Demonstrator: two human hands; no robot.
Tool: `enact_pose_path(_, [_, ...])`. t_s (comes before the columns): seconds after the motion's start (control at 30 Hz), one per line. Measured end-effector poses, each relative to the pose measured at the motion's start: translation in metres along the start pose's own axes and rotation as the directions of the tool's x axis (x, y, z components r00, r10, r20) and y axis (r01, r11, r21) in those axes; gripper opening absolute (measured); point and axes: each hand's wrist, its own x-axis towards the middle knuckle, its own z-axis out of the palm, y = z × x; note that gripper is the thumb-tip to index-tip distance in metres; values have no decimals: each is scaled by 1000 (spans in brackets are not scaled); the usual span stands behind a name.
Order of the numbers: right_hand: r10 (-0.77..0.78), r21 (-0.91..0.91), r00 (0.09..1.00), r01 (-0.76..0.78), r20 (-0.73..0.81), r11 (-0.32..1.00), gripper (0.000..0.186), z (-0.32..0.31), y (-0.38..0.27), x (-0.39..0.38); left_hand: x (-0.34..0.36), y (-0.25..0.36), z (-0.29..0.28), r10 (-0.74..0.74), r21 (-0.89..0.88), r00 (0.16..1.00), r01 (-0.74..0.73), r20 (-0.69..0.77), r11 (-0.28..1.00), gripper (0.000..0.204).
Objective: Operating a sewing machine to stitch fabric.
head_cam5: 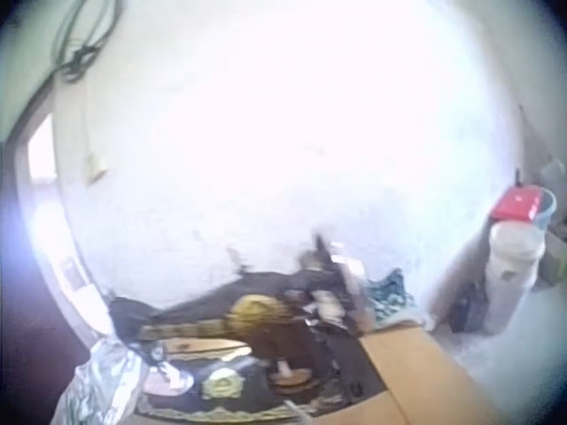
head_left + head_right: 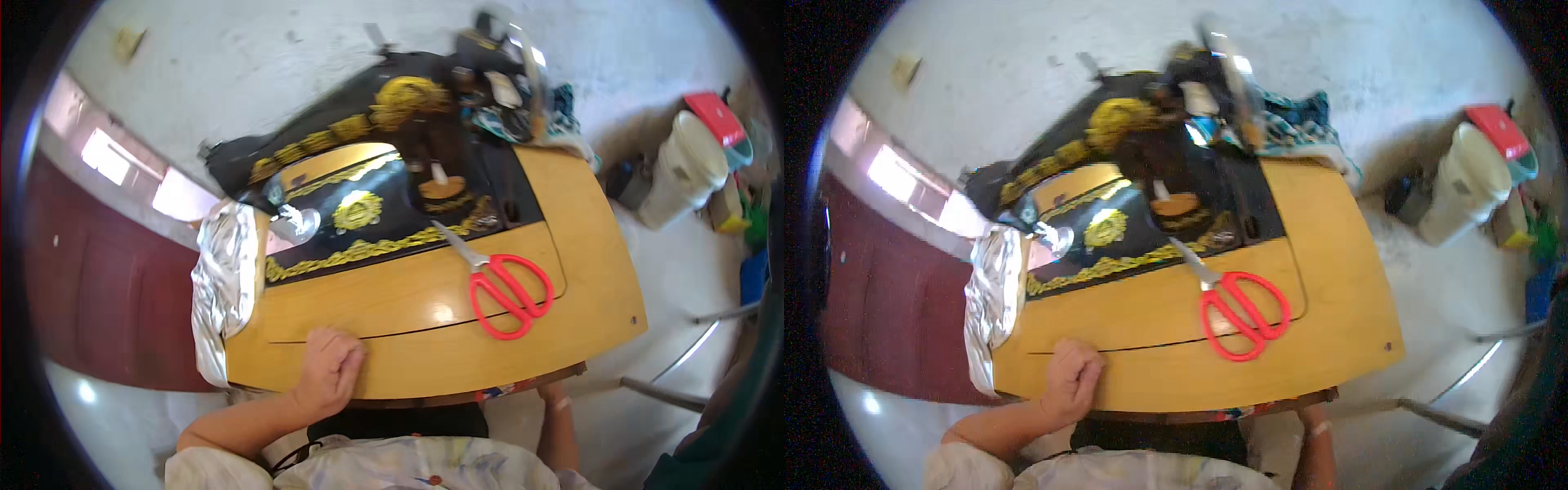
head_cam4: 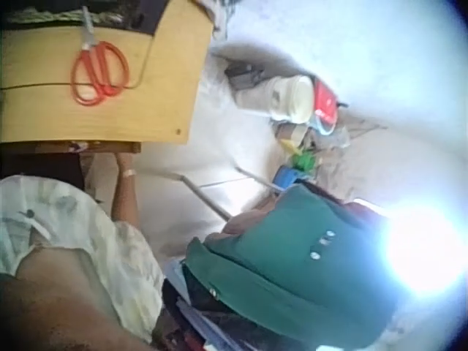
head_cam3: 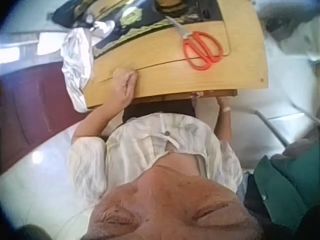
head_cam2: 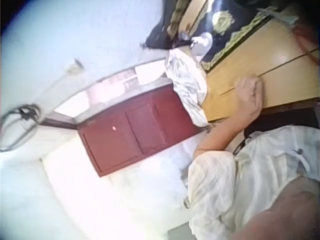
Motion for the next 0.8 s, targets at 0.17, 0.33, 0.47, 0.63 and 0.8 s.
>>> enact_pose_path(0.17, [-113, 86, 720, 73, 685, 994, 18, -32, -236, -40, -10, -8, -7, 5, -272, 995, -31, -98, 962, 1])
enact_pose_path(0.33, [-629, -171, 584, 788, 514, 592, 21, 83, -374, -17, -37, -25, -33, 88, -497, 978, -174, -191, 850, 2])
enact_pose_path(0.47, [-754, -164, 427, 901, 499, 402, 32, 210, -409, 19, -60, -38, -81, 143, -491, 947, -275, -289, 827, 2])
enact_pose_path(0.63, [-771, -152, 283, 959, 570, 239, 28, 258, -400, 29, -83, -66, -124, -28, -652, 964, -158, -266, 742, 4])
enact_pose_path(0.8, [-751, -256, 267, 957, 604, 134, 18, 272, -393, 9, -87, -102, -156, 189, -822, 979, -173, -82, 543, 8])
